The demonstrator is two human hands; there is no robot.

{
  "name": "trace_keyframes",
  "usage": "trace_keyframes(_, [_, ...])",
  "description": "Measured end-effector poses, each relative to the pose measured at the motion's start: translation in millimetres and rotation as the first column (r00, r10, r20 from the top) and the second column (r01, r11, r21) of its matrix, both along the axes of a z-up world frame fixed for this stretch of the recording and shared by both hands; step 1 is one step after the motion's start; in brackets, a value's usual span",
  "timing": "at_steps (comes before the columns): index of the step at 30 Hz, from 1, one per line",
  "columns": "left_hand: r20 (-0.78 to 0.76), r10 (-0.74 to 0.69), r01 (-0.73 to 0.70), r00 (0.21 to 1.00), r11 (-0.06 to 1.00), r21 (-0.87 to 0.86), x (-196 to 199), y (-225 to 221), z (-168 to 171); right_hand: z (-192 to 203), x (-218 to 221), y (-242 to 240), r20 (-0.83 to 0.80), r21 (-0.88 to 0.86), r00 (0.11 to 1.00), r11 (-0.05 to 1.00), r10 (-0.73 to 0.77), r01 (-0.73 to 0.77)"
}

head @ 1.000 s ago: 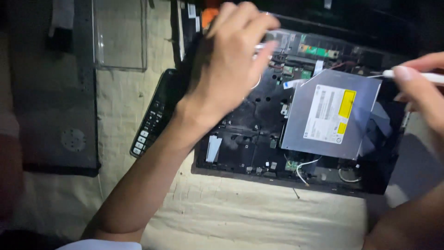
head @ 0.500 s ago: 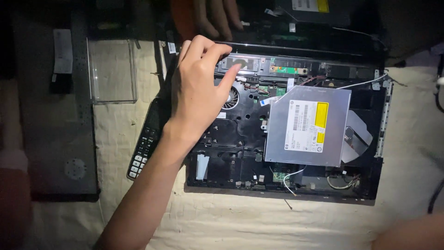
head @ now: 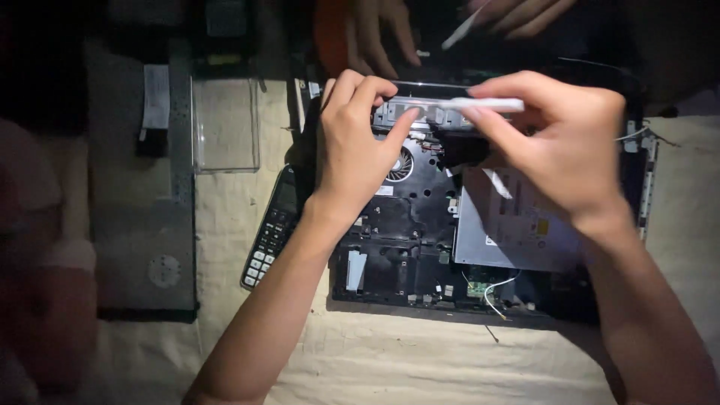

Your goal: The person is disassembling a laptop, removing the optical drive and manipulating internal ribbon cables and connectors.

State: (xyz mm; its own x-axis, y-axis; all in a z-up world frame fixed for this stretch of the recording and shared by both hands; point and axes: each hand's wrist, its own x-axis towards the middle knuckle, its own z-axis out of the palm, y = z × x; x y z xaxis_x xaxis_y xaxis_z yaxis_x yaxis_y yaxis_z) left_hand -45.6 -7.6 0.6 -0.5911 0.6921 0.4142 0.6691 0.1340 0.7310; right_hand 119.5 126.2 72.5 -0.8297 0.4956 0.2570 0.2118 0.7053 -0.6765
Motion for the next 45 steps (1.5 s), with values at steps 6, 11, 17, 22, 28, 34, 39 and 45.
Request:
trace_keyframes(6, [0.001,0.009,-0.009,1.0,1.0,-0.004,2,1,0,-28,-18,3,-0.054,0.104,0.998,0.994,0.028,-0.022])
trace_keyframes(11, [-0.007,0.001,-0.001,1.0,1.0,0.0,1,1,4,-35,-25,2,-0.126,0.012,0.992,1.0,0.031,-0.029])
trace_keyframes(17, [0.043,0.037,-0.033,0.998,0.997,-0.076,2,2,0,-25,-16,-3,-0.145,-0.001,0.989,1.0,-0.025,0.025])
trace_keyframes(22, [0.01,0.006,-0.006,1.0,1.0,-0.025,2,2,-2,-28,-12,-7,-0.172,-0.22,0.983,0.975,-0.066,0.027])
trace_keyframes(28, [-0.103,-0.029,0.033,0.994,0.999,0.033,0,1,-3,-35,-13,-5,-0.136,-0.428,0.979,0.9,-0.15,0.079])
trace_keyframes(34, [-0.104,-0.057,0.062,0.993,0.997,0.046,0,0,-1,-31,-12,-5,-0.111,-0.387,0.987,0.92,-0.114,0.063])
trace_keyframes(39, [-0.069,-0.096,0.1,0.993,0.993,0.055,-1,1,-4,-35,-10,-4,-0.117,-0.405,0.986,0.912,-0.117,0.06])
trace_keyframes(45, [-0.047,-0.098,0.1,0.994,0.995,0.025,-2,1,-3,-36,-7,-3,-0.172,-0.41,0.975,0.91,-0.142,0.06])
